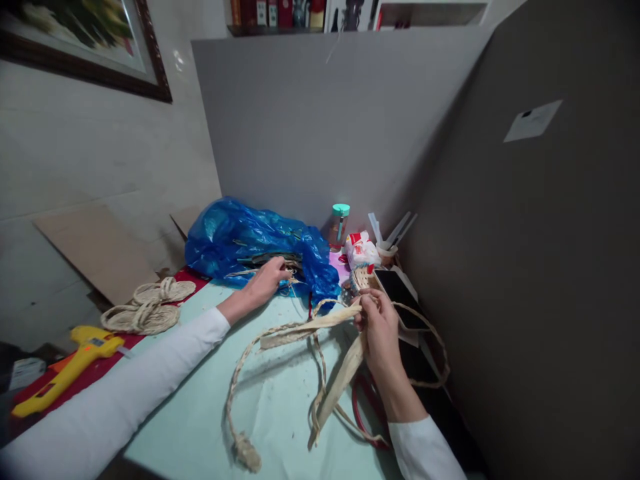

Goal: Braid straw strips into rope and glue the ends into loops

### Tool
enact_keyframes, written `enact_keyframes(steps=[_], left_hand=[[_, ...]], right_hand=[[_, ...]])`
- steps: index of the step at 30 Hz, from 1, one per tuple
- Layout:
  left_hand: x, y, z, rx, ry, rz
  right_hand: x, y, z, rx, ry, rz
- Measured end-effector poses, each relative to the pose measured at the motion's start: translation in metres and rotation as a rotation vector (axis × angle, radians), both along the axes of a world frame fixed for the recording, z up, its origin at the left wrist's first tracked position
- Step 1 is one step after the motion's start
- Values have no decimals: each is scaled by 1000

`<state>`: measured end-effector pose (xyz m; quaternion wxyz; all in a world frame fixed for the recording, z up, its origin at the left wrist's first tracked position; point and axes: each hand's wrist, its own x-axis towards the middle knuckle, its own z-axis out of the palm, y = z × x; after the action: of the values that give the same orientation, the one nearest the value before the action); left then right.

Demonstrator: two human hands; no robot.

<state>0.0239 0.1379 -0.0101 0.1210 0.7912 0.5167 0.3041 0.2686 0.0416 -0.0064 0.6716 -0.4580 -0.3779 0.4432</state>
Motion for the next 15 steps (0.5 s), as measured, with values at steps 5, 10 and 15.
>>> enact_keyframes(steps=[5, 10, 15], left_hand=[[6, 21, -15, 11, 210, 28], [-25, 32, -16, 43, 377, 75], [-33, 51, -23, 20, 463, 138]], right_hand=[[-1, 1, -9, -28, -69, 32], [-3, 5, -17, -17, -121, 49], [-5, 5, -22, -6, -179, 93]])
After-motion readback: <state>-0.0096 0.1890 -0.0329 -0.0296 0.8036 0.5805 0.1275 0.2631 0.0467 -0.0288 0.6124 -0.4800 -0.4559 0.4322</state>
